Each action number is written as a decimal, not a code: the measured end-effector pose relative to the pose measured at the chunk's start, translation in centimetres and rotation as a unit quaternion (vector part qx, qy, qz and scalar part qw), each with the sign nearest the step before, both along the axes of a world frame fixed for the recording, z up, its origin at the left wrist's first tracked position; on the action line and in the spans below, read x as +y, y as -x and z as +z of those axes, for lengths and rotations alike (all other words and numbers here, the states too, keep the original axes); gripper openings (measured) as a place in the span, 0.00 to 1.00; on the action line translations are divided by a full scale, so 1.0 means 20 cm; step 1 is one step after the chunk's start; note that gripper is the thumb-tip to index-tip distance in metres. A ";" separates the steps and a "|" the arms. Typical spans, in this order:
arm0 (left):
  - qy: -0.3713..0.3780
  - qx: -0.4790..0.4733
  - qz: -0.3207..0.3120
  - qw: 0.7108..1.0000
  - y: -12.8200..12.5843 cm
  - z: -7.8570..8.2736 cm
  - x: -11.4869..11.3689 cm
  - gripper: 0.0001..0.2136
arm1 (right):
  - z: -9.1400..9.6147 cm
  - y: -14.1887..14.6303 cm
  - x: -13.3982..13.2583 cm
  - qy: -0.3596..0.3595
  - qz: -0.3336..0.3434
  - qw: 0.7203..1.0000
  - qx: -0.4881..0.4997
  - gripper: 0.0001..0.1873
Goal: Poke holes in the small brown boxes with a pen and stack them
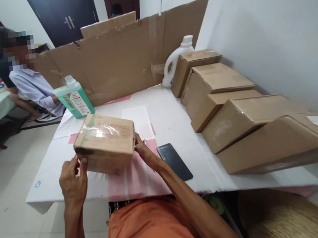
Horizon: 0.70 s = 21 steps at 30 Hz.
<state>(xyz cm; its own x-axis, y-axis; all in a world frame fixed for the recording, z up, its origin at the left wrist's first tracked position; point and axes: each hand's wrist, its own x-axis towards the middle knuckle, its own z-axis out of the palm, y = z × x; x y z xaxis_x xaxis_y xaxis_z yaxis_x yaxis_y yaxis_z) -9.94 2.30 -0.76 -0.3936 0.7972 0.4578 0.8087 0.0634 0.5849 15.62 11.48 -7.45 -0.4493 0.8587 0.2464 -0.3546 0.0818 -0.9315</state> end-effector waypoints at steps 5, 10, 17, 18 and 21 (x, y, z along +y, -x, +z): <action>0.010 -0.075 -0.008 0.997 0.14 -0.08 0.11 0.31 | -0.11 0.16 0.11 0.029 0.033 0.998 -0.040 0.58; 0.017 -0.093 -0.027 0.995 0.07 -0.09 -0.02 0.28 | -0.14 0.19 0.10 0.067 0.024 0.997 -0.034 0.46; -0.049 -0.112 -0.072 0.990 -0.15 -0.06 -0.19 0.27 | -0.14 0.03 -0.08 0.133 0.023 0.990 -0.044 0.44; -0.051 -0.151 -0.084 0.984 -0.17 -0.07 -0.21 0.29 | -0.15 0.01 -0.12 0.139 0.016 0.989 -0.052 0.44; -0.016 -0.313 -0.135 0.940 -0.20 -0.10 -0.28 0.32 | -0.18 -0.07 -0.27 0.166 0.031 0.981 -0.092 0.43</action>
<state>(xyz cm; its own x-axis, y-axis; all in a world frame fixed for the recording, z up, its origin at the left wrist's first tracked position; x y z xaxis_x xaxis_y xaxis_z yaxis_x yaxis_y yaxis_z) -6.00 -3.34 -2.75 -0.3784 0.8968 0.2293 0.2903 -0.1202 0.9494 16.94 6.01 -11.04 -0.5138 0.8476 -0.1324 -0.1722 -0.2532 -0.9520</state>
